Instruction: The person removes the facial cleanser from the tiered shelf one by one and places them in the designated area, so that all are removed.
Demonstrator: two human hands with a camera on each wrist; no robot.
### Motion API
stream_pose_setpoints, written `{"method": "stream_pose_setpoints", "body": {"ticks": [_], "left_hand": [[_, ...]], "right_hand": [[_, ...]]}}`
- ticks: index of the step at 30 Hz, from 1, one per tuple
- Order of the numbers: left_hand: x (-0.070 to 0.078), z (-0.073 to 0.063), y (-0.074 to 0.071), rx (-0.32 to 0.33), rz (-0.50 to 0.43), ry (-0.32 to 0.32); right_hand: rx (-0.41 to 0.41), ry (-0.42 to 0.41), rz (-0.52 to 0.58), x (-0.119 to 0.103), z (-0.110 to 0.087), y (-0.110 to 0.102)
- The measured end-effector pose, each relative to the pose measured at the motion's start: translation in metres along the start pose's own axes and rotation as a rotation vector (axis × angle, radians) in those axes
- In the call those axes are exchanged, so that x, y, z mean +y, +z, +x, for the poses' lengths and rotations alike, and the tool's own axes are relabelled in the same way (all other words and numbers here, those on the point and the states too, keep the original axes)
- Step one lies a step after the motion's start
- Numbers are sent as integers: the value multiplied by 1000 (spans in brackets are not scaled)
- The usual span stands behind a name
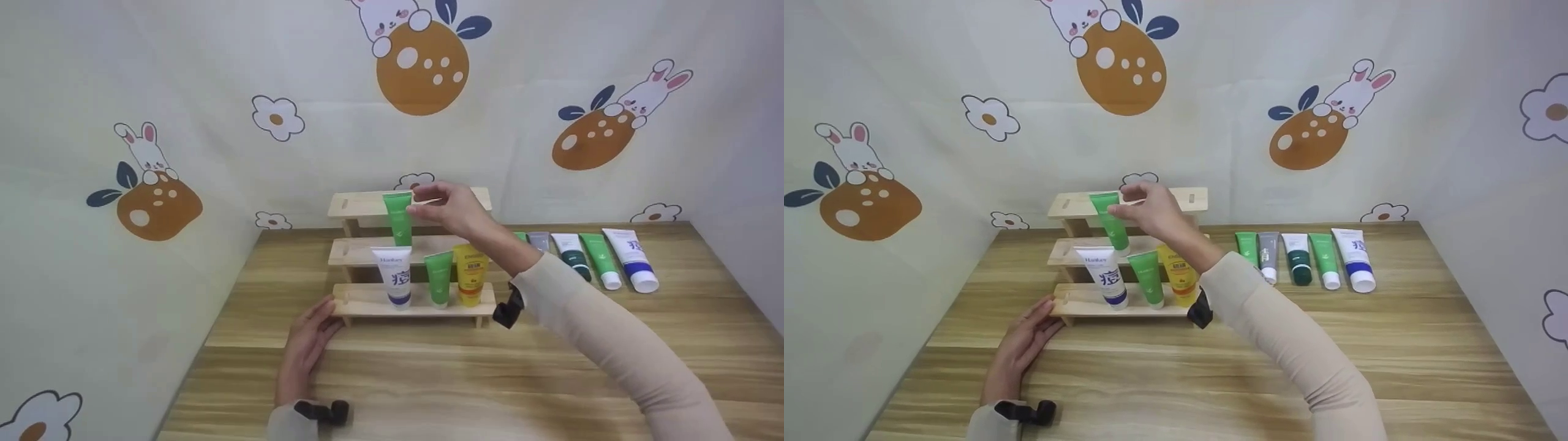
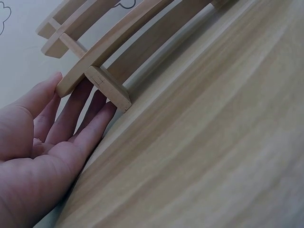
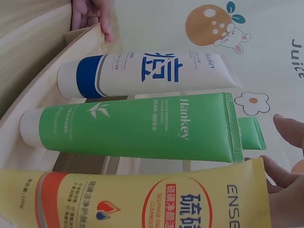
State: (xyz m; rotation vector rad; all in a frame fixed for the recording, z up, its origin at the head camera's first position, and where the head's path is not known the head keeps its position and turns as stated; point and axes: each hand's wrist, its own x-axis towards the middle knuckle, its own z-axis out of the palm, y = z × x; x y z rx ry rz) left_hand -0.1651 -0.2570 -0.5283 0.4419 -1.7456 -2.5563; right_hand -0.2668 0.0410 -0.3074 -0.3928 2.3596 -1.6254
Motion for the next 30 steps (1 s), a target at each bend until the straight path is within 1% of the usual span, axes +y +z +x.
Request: {"method": "stream_pose_setpoints", "body": {"ticks": [4, 8, 14, 18, 25, 30], "left_hand": [[0, 0, 0, 8, -2, -2], [0, 0, 0, 21, -10, -2], [1, 1, 0, 27, -42, -4], [1, 0, -1, 27, -39, 0], [1, 0, -2, 21, -37, 2], [1, 0, -1, 2, -39, 8]], "right_hand": [[15, 49, -7, -3, 6, 1], [3, 78, -19, -7, 12, 2], [4, 85, -66, -12, 16, 6], [13, 87, -77, -13, 19, 9], [18, 71, -114, -9, 23, 12], [42, 90, -118, -6, 25, 11]]}}
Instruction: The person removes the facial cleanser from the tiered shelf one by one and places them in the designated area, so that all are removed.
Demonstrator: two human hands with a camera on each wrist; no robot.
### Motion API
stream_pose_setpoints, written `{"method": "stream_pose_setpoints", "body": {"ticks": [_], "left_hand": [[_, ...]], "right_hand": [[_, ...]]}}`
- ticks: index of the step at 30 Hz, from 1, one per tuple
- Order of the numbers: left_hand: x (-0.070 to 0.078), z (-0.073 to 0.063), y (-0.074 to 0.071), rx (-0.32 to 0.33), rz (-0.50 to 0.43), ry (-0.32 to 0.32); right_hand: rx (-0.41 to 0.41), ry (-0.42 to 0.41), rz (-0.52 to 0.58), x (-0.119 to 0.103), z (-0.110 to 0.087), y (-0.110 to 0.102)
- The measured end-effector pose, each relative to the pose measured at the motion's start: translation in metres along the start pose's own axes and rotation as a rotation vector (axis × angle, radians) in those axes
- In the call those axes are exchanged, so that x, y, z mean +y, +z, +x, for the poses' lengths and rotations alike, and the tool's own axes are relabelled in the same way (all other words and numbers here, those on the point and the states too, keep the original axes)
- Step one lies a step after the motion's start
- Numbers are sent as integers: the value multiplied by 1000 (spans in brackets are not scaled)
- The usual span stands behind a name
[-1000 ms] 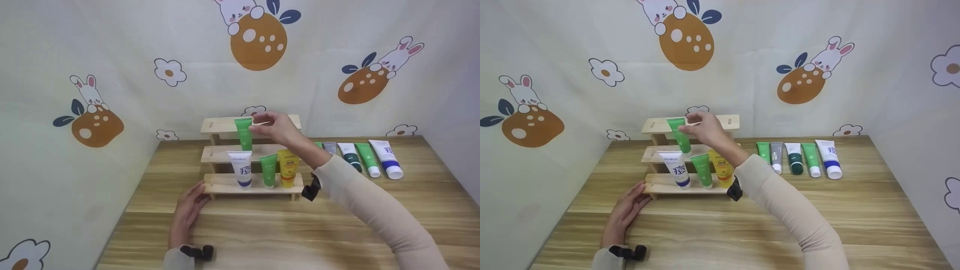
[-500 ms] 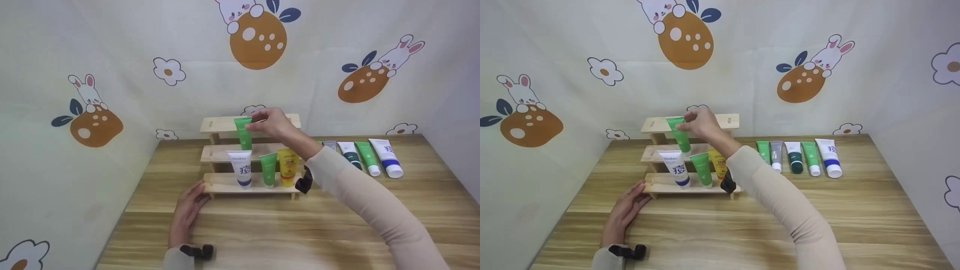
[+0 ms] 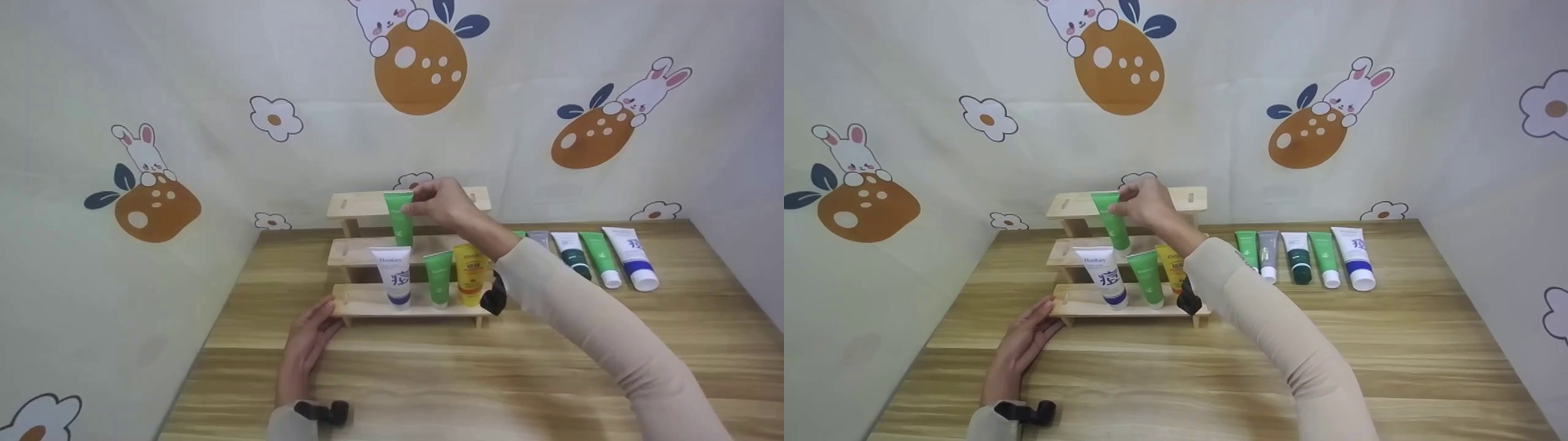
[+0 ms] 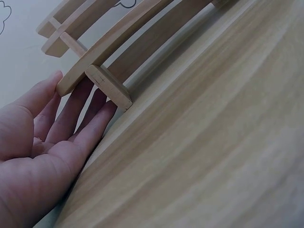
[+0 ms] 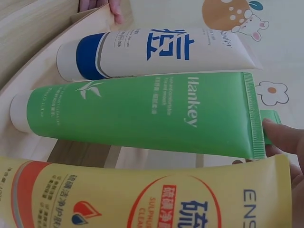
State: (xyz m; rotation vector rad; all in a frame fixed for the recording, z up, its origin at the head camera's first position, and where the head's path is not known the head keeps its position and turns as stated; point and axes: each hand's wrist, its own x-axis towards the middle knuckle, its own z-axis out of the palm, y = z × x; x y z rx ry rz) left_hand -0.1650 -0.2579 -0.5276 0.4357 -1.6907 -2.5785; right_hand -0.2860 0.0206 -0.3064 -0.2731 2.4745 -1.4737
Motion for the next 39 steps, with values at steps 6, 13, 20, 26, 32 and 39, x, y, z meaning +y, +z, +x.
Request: {"method": "stream_pose_setpoints", "body": {"ticks": [6, 13, 20, 26, 32, 39], "left_hand": [[-1, 1, 2, -2, -7, -9], [-1, 3, 2, 16, -2, -11], [-1, 1, -1, 3, -25, -4], [0, 2, -2, 1, 22, -5], [-1, 2, -1, 4, 39, -19], [0, 3, 0, 39, 40, -31]], "right_hand": [[64, 5, 36, 3, -2, -8], [102, -61, 102, 10, -10, -37], [144, -141, 226, 28, -18, -78], [202, -199, 287, 45, -28, -103], [224, -211, 272, 61, -42, -120], [237, -229, 433, 85, -58, -135]]}}
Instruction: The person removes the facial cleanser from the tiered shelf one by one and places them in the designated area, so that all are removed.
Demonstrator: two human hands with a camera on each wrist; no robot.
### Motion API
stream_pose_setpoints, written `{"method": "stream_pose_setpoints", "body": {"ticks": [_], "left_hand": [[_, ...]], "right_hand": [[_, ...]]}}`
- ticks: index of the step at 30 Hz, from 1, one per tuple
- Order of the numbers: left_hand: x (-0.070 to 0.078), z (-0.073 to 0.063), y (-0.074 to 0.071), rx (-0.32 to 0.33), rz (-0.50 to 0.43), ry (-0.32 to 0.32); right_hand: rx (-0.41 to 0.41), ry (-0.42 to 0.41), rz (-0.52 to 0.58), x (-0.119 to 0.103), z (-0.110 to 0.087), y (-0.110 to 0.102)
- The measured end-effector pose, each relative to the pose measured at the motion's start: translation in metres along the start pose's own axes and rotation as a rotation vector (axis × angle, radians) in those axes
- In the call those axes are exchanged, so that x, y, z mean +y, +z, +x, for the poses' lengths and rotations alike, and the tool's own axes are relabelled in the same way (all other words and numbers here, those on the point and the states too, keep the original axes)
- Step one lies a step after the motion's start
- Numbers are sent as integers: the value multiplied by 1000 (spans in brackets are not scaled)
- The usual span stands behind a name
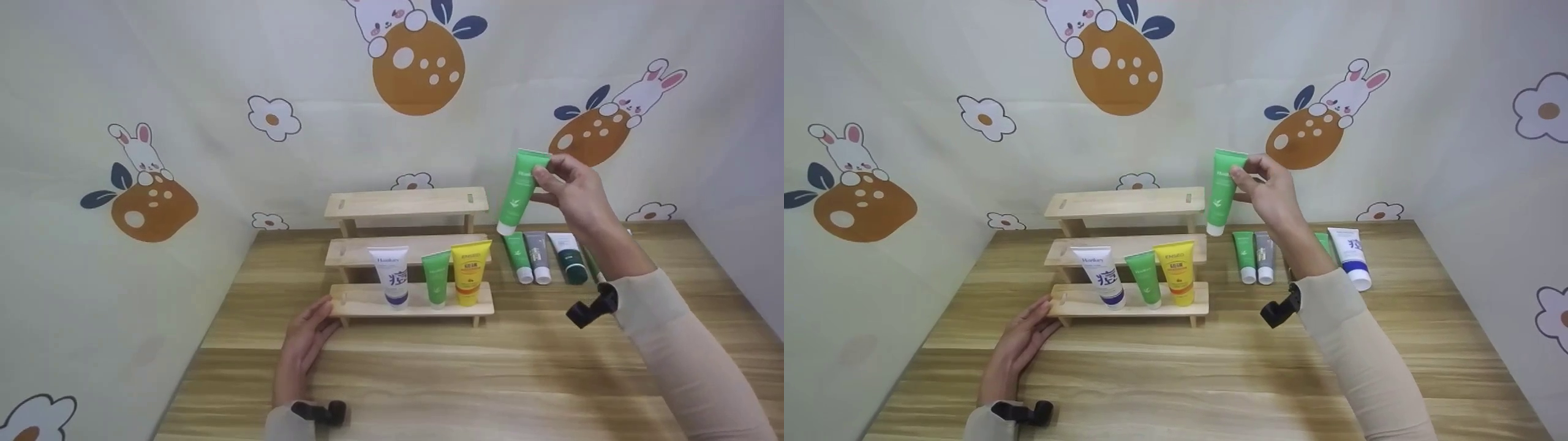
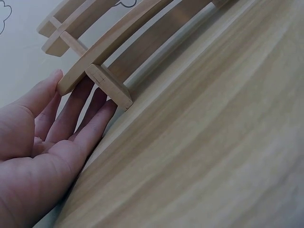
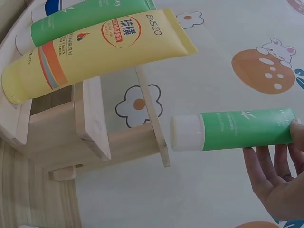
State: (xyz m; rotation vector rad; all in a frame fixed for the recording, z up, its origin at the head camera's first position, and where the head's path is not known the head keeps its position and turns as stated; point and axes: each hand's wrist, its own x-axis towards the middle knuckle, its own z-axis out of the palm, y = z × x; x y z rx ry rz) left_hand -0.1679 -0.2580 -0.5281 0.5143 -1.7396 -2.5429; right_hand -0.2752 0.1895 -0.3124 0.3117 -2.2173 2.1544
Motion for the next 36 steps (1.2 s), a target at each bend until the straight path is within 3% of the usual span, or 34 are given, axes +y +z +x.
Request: {"method": "stream_pose_setpoints", "body": {"ticks": [4, 6, 13, 17, 22, 31, 36], "left_hand": [[-1, -1, -1, -17, -30, 11], [-1, -1, -1, -21, -35, 15], [-3, -2, -1, -20, -9, 3], [-4, -3, -2, -51, -7, 6], [-5, -3, -1, -57, -31, 10], [-3, -2, 2, -29, -44, 17], [0, -2, 1, -12, -41, 13]], "right_hand": [[-6, -9, 127, 11, -12, -11], [-11, -6, 130, 16, -18, -13], [-10, 15, -91, 31, -40, -19], [-11, 34, -131, 43, -50, -22], [4, 78, -105, 58, -54, -25], [19, 238, -75, 91, -53, -46], [23, 264, -93, 104, -48, -50]]}}
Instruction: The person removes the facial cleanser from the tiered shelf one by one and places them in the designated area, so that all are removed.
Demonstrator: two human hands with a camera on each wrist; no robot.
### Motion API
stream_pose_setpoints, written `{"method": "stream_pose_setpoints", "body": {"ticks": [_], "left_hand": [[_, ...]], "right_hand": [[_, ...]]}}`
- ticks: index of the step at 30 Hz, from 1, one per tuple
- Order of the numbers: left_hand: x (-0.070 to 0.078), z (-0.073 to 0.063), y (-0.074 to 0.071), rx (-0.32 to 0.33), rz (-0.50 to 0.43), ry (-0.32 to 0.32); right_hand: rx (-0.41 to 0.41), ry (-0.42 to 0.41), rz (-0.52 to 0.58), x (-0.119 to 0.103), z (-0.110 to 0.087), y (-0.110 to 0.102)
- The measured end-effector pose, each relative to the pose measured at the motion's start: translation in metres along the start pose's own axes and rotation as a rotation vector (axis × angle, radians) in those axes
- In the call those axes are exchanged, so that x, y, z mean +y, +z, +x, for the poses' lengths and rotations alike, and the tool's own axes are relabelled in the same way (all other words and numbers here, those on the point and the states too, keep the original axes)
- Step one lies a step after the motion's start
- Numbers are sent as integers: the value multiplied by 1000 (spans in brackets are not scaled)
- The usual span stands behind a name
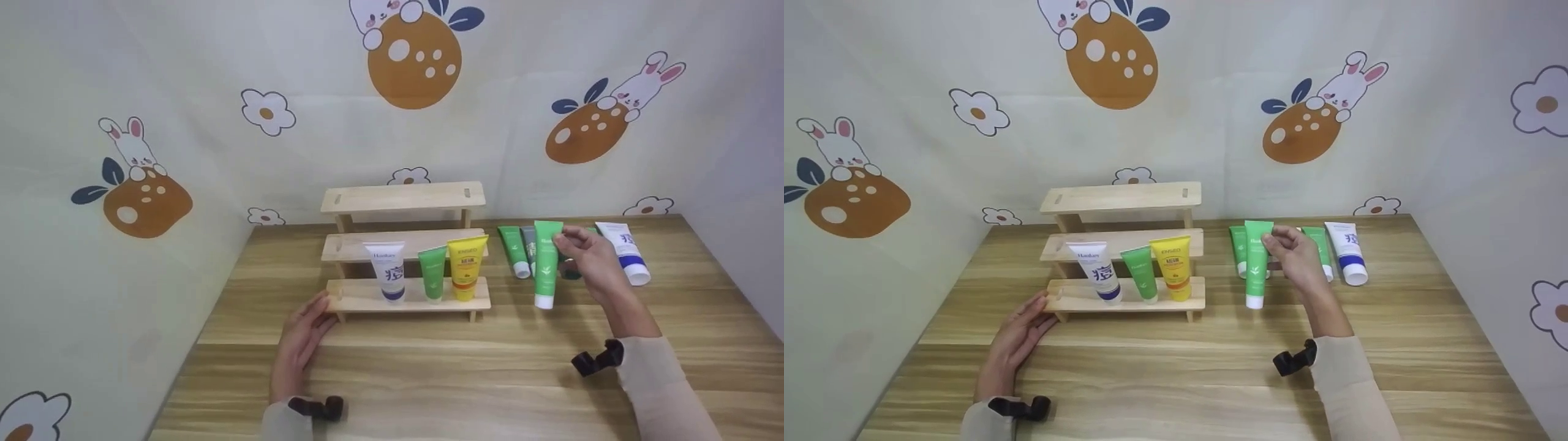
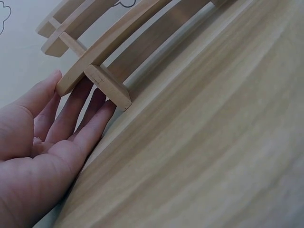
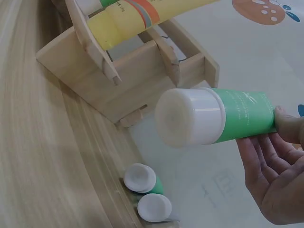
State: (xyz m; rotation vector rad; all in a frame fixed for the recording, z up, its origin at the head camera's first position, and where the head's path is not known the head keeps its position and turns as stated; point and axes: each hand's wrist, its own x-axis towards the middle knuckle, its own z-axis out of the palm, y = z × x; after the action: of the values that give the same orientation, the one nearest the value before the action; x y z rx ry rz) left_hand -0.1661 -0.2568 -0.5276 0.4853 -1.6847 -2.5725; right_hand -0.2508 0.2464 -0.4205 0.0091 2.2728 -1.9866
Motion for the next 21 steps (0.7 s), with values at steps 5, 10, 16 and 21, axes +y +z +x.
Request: {"method": "stream_pose_setpoints", "body": {"ticks": [5, 10, 16, 21], "left_hand": [[2, 0, 0, 12, 4, -2], [3, 1, 1, -8, 22, -6], [2, 2, 2, -12, 23, -5], [1, 1, 0, -6, 13, -1]], "right_hand": [[13, 0, -64, 8, 3, 1], [-5, 36, -121, 16, 6, -1], [-97, 126, -67, 29, 9, -3], [-164, 155, 35, 38, 11, -3]]}}
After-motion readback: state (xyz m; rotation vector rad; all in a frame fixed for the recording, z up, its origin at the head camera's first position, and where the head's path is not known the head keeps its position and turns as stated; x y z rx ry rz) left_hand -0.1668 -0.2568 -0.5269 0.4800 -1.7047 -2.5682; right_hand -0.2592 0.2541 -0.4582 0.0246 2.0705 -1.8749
